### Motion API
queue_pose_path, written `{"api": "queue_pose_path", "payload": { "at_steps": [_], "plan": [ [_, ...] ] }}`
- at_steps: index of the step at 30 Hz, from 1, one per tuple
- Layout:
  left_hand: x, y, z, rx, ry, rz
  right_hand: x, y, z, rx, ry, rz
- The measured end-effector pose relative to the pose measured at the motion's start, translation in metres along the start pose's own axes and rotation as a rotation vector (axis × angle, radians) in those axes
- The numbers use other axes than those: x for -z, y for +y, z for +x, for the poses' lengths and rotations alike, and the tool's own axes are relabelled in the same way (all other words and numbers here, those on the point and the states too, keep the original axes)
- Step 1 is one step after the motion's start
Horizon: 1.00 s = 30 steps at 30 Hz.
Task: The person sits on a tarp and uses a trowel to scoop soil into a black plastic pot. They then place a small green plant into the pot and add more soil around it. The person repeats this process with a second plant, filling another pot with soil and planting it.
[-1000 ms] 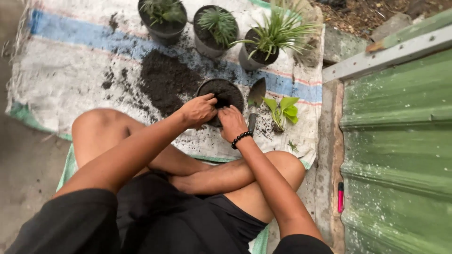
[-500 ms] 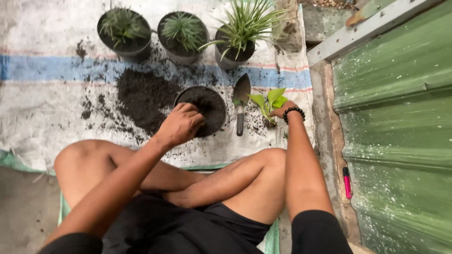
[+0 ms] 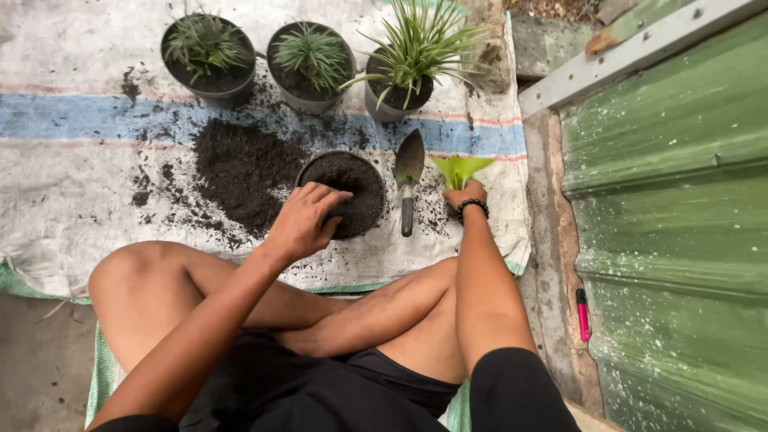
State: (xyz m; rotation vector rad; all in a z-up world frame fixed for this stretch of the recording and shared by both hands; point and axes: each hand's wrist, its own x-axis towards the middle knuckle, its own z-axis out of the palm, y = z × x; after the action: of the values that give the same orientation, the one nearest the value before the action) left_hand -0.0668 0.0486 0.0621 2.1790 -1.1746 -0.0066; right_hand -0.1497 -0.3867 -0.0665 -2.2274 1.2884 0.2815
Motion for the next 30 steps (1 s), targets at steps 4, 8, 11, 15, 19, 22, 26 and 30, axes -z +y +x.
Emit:
{"api": "queue_pose_path", "payload": {
  "at_steps": [4,8,11,15,19,22,26,30],
  "plan": [
    [0.01,0.005,-0.003,-0.002,0.021,-0.027,0.045,-0.027,-0.034,0.052,0.025,0.173],
    [0.016,0.014,-0.008,0.023,0.024,-0.108,0.104,-0.086,-0.129,0.337,0.097,0.675],
    [0.016,0.013,-0.01,0.036,0.073,-0.139,0.109,-0.117,-0.188,0.593,-0.033,1.079],
    [0.023,0.01,-0.023,0.092,0.135,-0.162,0.07,-0.129,-0.228,0.713,-0.301,1.202],
    [0.031,0.004,-0.041,0.164,0.228,-0.22,0.004,-0.141,-0.241,0.613,-0.417,1.108],
    [0.031,-0.005,-0.038,0.212,0.237,-0.153,-0.027,-0.162,-0.258,0.685,-0.162,1.043],
    [0.035,0.005,-0.037,0.236,0.136,-0.147,-0.036,-0.141,-0.263,0.655,0.046,0.603],
    [0.025,0.002,-0.033,0.243,0.034,-0.145,-0.019,-0.12,-0.271,0.688,0.07,0.619]
  ]
}}
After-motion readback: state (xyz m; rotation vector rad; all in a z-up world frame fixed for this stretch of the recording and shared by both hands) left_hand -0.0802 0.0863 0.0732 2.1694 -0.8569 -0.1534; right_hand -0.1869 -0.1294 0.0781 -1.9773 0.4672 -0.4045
